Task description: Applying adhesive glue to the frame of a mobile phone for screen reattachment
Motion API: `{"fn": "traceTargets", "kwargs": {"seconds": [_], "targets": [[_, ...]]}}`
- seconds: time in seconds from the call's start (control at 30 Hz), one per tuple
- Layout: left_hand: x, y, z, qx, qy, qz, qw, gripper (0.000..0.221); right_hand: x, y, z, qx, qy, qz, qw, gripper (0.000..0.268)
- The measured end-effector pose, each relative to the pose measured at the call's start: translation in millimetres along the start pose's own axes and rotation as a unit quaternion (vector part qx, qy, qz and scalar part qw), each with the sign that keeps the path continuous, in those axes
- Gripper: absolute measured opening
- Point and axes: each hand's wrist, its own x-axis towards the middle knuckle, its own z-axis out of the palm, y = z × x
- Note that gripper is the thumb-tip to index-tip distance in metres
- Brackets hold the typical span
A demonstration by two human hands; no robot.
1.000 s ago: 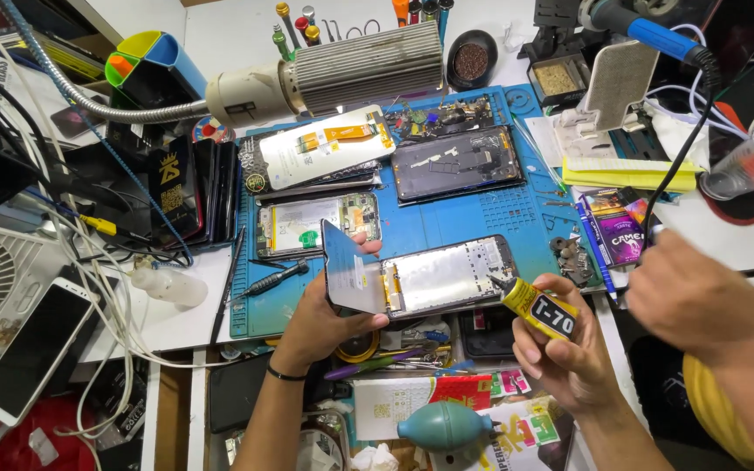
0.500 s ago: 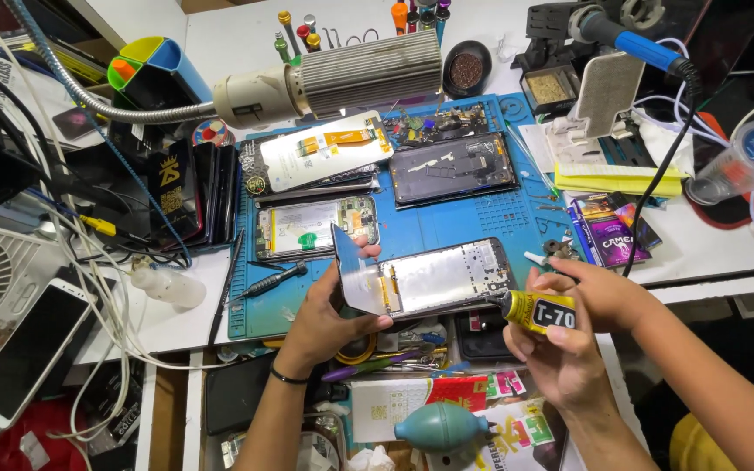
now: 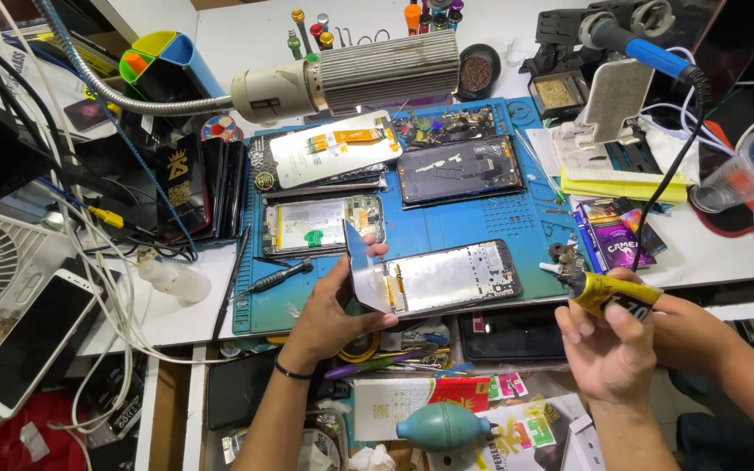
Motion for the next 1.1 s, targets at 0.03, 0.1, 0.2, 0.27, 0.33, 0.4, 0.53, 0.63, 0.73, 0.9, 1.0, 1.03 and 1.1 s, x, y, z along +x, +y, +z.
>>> {"fn": "traceTargets", "kwargs": {"seconds": [0.03, 0.1, 0.2, 0.27, 0.33, 0.4, 0.53, 0.63, 0.73, 0.9, 1.0, 1.03, 1.1], "targets": [[0, 0, 0, 0.008, -0.001, 0.009, 1.0, 0.077, 0, -1, -3, 0.006, 0.005, -0.002, 1.0, 0.035], [0, -1, 0, 0.016, -0.003, 0.017, 1.0, 0.077, 1, -3, -7, 0.011, 0.011, -0.004, 1.0, 0.033], [1, 1, 0, 0.004, 0.001, 0.0, 1.0, 0.078, 3, -3, -6, 0.009, 0.013, -0.007, 1.0, 0.032], [0, 5, 1, -0.008, 0.002, -0.009, 1.0, 0.078, 1, -2, -1, 0.013, 0.028, -0.004, 1.0, 0.027], [0, 5, 0, -0.003, 0.001, -0.008, 1.0, 0.078, 0, 0, 7, 0.022, 0.013, 0.007, 1.0, 0.028], [0, 3, 0, 0.001, -0.001, -0.007, 1.0, 0.077, 1, 2, 14, 0.029, -0.001, 0.018, 0.999, 0.03], [1, 1, -1, 0.005, -0.003, 0.006, 1.0, 0.079, 7, 13, 45, -0.063, -0.026, 0.046, 0.997, 0.027], [1, 1, -1, 0.011, -0.001, 0.004, 1.0, 0.08, 8, 39, 65, -0.162, -0.006, 0.029, 0.986, 0.024], [2, -3, 0, -0.009, 0.024, 0.02, 0.999, 0.088, 10, 62, 85, -0.319, -0.004, -0.009, 0.948, 0.028], [4, -6, -2, -0.028, 0.055, 0.049, 0.997, 0.099, 20, 77, 105, -0.472, -0.048, -0.069, 0.878, 0.034], [5, 3, -4, 0.055, 0.013, 0.001, 0.998, 0.083, 18, 89, 96, -0.585, -0.067, -0.085, 0.804, 0.037], [6, 4, -4, 0.057, 0.013, 0.004, 0.998, 0.084, 19, 93, 93, -0.602, -0.076, -0.11, 0.787, 0.034], [8, 4, -6, 0.058, 0.014, 0.005, 0.998, 0.085, 22, 99, 90, -0.619, -0.086, -0.132, 0.77, 0.031]]}}
